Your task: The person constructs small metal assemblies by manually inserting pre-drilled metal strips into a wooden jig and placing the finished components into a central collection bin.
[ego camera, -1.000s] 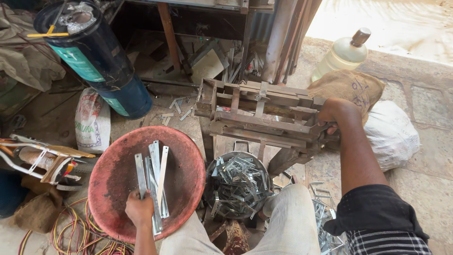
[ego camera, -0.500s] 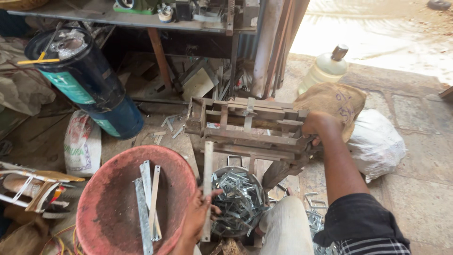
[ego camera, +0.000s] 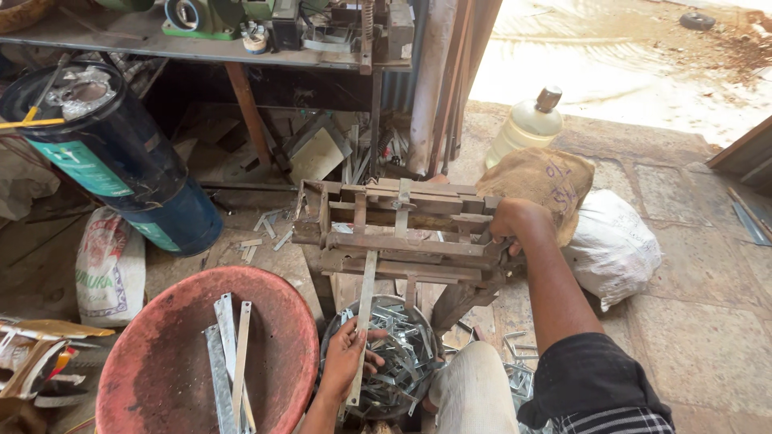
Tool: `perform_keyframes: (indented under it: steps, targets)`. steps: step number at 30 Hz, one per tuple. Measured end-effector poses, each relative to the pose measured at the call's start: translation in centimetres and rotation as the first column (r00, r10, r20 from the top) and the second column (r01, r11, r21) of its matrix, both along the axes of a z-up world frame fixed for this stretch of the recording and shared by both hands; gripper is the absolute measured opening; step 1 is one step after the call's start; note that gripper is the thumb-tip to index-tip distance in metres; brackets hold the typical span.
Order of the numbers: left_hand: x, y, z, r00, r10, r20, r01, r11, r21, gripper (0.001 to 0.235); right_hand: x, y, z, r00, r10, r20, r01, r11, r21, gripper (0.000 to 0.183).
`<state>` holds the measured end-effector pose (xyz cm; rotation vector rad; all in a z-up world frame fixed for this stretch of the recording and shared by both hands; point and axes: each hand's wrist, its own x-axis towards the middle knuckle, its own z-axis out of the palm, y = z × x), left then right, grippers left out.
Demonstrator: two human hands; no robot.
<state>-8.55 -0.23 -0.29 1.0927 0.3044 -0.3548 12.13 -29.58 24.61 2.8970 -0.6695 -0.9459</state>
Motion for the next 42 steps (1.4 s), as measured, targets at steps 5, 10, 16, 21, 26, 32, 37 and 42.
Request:
perform_keyframes:
  steps: [5, 10, 16, 21, 26, 32, 37, 42]
  targets:
    - [5.7, -0.9, -0.4, 0.999, 0.013, 0.042, -0.014, 1.000, 0.020, 0.022, -0.3, 0.1, 0.2, 0.999, 0.015, 0.029, -0.015, 1.000, 0.012, 0.023]
    - [10.2, -1.4, -0.4, 0.999, 0.021, -0.028, -0.020, 0.998, 0.064, 0.027, -0.5, 0.4, 0.6, 1.000, 0.006, 0.015, -0.005, 1.000, -0.005, 0.025]
    - [10.8, -1.6, -0.2, 0.999, 0.033, -0.032, -0.029, 0.993, 0.111, 0.027, -0.5, 0.6, 0.8, 0.999, -0.033, 0.005, 0.033, 0.999, -0.008, 0.025]
    - [10.8, -1.5, -0.3, 0.999, 0.033, -0.002, -0.033, 0.999, 0.041, 0.028, -0.6, 0.5, 0.7, 0.998, -0.054, 0.022, 0.054, 0.999, -0.001, 0.025]
    - [11.0, -1.5, -1.1, 0.999, 0.035, -0.003, -0.035, 0.999, 0.014, 0.027, -0.4, 0.5, 0.5, 1.000, -0.006, 0.012, 0.006, 1.000, 0.016, 0.024]
    - [11.6, -1.5, -2.3, 0.999, 0.043, 0.014, -0.043, 0.999, -0.013, 0.028, -2.6, -0.8, -1.8, 0.973, 0.080, 0.217, -0.080, 0.997, -0.010, 0.025]
    - [11.3, -0.9, -3.4, 0.997, 0.067, -0.044, -0.069, 0.996, -0.063, 0.037, -12.6, -0.5, -9.7, 0.683, 0.231, 0.693, -0.139, 0.972, -0.187, 0.024]
    - [9.8, 1.4, -4.1, 0.959, 0.204, 0.195, -0.269, 0.871, 0.411, 0.037, -18.5, 3.0, -16.5, 0.568, 0.001, 0.823, -0.013, 1.000, 0.007, 0.037]
